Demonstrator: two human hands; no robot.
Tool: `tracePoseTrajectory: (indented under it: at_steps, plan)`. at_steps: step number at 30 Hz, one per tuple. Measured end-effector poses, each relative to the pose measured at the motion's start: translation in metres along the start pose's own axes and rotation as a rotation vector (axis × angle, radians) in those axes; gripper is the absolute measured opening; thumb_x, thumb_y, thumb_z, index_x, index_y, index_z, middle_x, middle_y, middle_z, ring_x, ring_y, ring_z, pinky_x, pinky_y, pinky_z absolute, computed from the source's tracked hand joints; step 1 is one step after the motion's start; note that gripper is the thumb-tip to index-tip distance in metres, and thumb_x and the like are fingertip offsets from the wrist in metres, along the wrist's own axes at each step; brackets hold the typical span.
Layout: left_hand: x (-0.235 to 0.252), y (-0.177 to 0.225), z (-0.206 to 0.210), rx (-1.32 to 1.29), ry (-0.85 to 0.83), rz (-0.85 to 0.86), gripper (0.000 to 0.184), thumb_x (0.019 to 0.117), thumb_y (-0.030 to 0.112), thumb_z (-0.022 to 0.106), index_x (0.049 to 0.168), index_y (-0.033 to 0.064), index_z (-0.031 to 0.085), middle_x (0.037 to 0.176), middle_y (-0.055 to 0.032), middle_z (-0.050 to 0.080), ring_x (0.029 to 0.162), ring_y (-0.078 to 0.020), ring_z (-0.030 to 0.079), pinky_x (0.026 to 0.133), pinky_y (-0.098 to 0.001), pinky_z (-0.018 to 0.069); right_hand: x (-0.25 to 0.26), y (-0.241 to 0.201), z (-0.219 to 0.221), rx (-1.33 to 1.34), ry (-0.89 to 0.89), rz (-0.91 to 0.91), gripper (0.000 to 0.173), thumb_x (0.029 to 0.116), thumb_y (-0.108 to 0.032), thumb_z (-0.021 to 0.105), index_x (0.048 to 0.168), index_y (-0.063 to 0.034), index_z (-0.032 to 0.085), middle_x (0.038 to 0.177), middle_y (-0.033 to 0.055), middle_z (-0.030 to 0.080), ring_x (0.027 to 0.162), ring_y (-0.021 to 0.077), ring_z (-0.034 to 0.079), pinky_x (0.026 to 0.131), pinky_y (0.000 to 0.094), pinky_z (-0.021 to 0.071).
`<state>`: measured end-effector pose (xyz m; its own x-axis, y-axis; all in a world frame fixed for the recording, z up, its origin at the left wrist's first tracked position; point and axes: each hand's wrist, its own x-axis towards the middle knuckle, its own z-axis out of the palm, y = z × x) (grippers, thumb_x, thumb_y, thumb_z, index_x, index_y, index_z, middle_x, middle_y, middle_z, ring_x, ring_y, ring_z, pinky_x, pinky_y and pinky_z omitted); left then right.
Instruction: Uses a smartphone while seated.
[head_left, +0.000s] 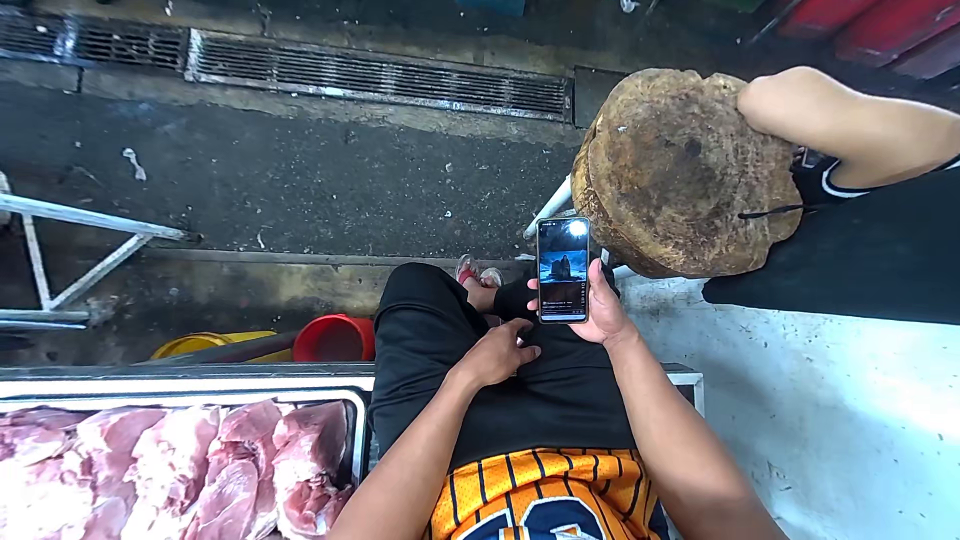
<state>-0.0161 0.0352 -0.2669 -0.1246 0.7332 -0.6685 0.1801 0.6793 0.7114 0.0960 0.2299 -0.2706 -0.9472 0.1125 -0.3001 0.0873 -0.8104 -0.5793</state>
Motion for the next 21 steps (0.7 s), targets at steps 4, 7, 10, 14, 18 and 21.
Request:
tracePoseTrajectory:
  at_steps: [4,7,10,14,18,21]
  plan:
    - [0.0007,0.0012,0.0004,-0.013,-0.019,-0.010,0.060,0.0971,0.043,0.066,0.147,0.0151,0.050,0.117,-0.0103,0.067,0.092,-0.0193,0.069,0.086,-0.0428,0.0579,-0.0003,0.0003,0.0015,0.011,-0.006,-0.002,0.083,0.0892,-0.077,0.052,0.148,-0.0177,0.046,0.133,0.0257,0.062,0.115,0.0413,0.066,0.101,0.0559,0.0535]
    - [0.0010,0.0043,0.0010,0.000,-0.026,-0.011,0.060,0.0975,0.043,0.065,0.148,0.0146,0.049,0.117,-0.0112,0.068,0.094,-0.0207,0.069,0.087,-0.0443,0.0575,-0.0008,-0.0004,0.0023,0.025,-0.010,-0.008,0.083,0.0892,-0.076,0.053,0.148,-0.0180,0.046,0.133,0.0258,0.062,0.115,0.0415,0.066,0.101,0.0556,0.0537]
    - [0.0002,0.0047,0.0010,0.008,-0.023,-0.003,0.058,0.0975,0.042,0.065,0.146,0.0144,0.051,0.117,-0.0111,0.068,0.097,-0.0210,0.068,0.090,-0.0452,0.0566,-0.0002,0.0000,0.0033,0.034,-0.030,-0.012,0.082,0.0899,-0.075,0.053,0.148,-0.0179,0.046,0.133,0.0263,0.062,0.115,0.0417,0.066,0.101,0.0557,0.0531]
    - [0.0003,0.0048,0.0012,0.020,-0.024,-0.005,0.057,0.0976,0.042,0.065,0.146,0.0146,0.051,0.116,-0.0108,0.068,0.098,-0.0212,0.068,0.090,-0.0453,0.0561,-0.0001,0.0005,0.0046,0.035,-0.026,-0.002,0.082,0.0892,-0.076,0.053,0.147,-0.0178,0.047,0.132,0.0264,0.062,0.114,0.0415,0.066,0.101,0.0552,0.0536]
    - [0.0008,0.0046,0.0014,0.018,-0.022,-0.007,0.057,0.0978,0.042,0.065,0.146,0.0149,0.051,0.117,-0.0105,0.067,0.097,-0.0206,0.068,0.090,-0.0447,0.0569,-0.0003,0.0005,0.0035,0.025,-0.004,0.004,0.083,0.0889,-0.077,0.052,0.147,-0.0173,0.046,0.131,0.0263,0.062,0.114,0.0412,0.066,0.101,0.0549,0.0536]
    - [0.0004,0.0033,0.0009,0.010,-0.021,-0.008,0.058,0.0979,0.042,0.065,0.147,0.0154,0.050,0.120,-0.0107,0.067,0.098,-0.0203,0.068,0.090,-0.0446,0.0568,0.0003,0.0010,0.0020,0.019,-0.004,0.007,0.084,0.0888,-0.076,0.053,0.147,-0.0166,0.046,0.132,0.0264,0.062,0.114,0.0414,0.066,0.101,0.0550,0.0538]
